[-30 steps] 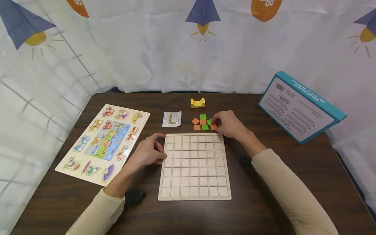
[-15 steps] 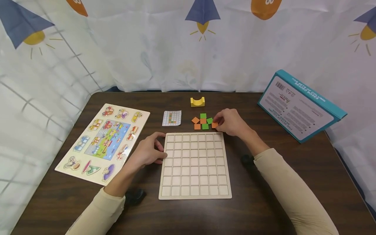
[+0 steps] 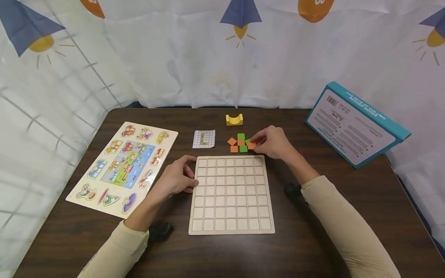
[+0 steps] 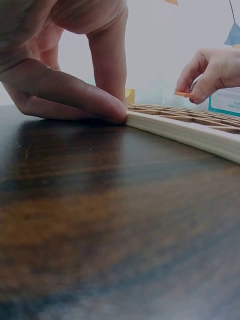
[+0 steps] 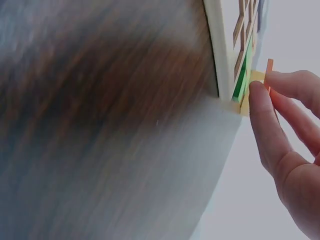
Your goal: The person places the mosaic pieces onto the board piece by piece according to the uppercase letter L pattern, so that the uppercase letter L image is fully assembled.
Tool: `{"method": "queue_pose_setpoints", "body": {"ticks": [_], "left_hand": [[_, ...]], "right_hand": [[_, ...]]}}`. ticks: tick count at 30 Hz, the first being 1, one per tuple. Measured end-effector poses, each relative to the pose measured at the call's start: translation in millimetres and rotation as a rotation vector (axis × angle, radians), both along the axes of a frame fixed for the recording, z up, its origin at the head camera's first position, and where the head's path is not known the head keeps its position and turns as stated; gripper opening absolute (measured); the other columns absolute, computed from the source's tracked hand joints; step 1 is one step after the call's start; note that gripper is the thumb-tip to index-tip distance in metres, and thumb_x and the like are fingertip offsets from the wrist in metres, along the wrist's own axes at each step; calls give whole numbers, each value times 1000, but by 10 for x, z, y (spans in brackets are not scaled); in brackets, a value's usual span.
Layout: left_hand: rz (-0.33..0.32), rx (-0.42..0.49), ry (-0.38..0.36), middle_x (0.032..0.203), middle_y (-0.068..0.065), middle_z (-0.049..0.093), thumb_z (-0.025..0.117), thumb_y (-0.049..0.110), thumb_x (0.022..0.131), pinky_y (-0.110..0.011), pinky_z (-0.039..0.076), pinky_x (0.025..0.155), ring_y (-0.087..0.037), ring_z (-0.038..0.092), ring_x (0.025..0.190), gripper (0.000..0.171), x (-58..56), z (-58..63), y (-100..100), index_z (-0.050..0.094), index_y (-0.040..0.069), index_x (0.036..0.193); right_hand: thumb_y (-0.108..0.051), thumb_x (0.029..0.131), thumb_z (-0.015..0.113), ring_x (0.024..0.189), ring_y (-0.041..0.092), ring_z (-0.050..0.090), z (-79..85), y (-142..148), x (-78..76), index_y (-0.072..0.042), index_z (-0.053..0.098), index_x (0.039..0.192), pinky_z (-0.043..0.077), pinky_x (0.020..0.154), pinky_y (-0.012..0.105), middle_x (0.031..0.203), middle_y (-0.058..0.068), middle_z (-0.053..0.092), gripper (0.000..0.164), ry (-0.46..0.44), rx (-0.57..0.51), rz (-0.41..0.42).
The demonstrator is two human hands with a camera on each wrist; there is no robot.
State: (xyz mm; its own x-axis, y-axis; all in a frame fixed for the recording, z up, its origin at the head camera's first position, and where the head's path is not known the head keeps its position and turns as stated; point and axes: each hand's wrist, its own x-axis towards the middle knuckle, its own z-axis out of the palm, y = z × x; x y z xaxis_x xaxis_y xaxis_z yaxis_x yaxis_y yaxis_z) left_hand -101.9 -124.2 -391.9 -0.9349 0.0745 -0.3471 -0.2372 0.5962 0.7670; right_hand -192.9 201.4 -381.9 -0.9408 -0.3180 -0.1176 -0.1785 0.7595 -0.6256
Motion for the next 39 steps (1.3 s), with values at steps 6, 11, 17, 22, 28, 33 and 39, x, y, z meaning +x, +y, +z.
{"method": "queue_pose_setpoints", "body": {"ticks": [6, 11, 17, 22, 28, 33, 39], "left_hand": [[-2, 10, -1, 90, -13, 63, 81, -7, 79, -32, 63, 51, -20, 68, 57, 75, 5, -17, -13, 51, 9, 147], [-6, 12, -1, 89, -13, 64, 80, -6, 79, -32, 64, 52, -20, 68, 57, 76, -4, -16, -12, 51, 10, 147], [-10, 12, -2, 89, -13, 65, 81, -6, 79, -32, 64, 52, -21, 68, 56, 77, -17, -15, -13, 50, 10, 148], [-12, 10, 5, 90, -13, 65, 81, -6, 79, -32, 64, 52, -21, 68, 55, 77, -18, -21, -18, 50, 9, 148], [-14, 7, 0, 90, -13, 64, 81, -5, 79, -33, 64, 52, -21, 68, 56, 77, -18, -19, -16, 50, 10, 148], [-13, 2, 3, 90, -13, 64, 82, -5, 79, -33, 64, 52, -21, 68, 55, 77, -19, -8, -17, 50, 10, 148], [-17, 3, 0, 91, -14, 64, 81, -5, 80, -33, 64, 52, -20, 68, 55, 76, -17, -8, -16, 50, 9, 148]], "right_hand": [[-9, 88, 80, 88, 21, 72, -23, -68, 44, -8, 81, 113, 57, 73, 32, 93, 6, 78, 24, -1, -45, -2], [-9, 87, 82, 87, 21, 73, -13, -153, 91, -7, 81, 112, 59, 78, 36, 92, 5, 79, 25, 2, -65, 8], [-11, 84, 85, 85, 17, 71, 7, -314, 152, -11, 82, 109, 57, 80, 34, 90, 2, 78, 25, -19, -81, 52], [-7, 83, 84, 82, 16, 70, 2, -416, 188, -10, 82, 107, 58, 76, 31, 93, 3, 78, 24, -17, -116, 95], [-8, 82, 85, 84, 16, 72, -2, -480, 235, -11, 82, 105, 61, 78, 30, 99, 4, 78, 24, -54, -171, 113], [-8, 83, 85, 85, 17, 72, -20, -534, 271, -11, 82, 105, 61, 79, 31, 103, 5, 77, 23, -99, -220, 133], [-6, 81, 83, 85, 17, 71, -42, -604, 302, -12, 81, 105, 60, 75, 30, 100, 5, 76, 24, -144, -233, 134]]}}
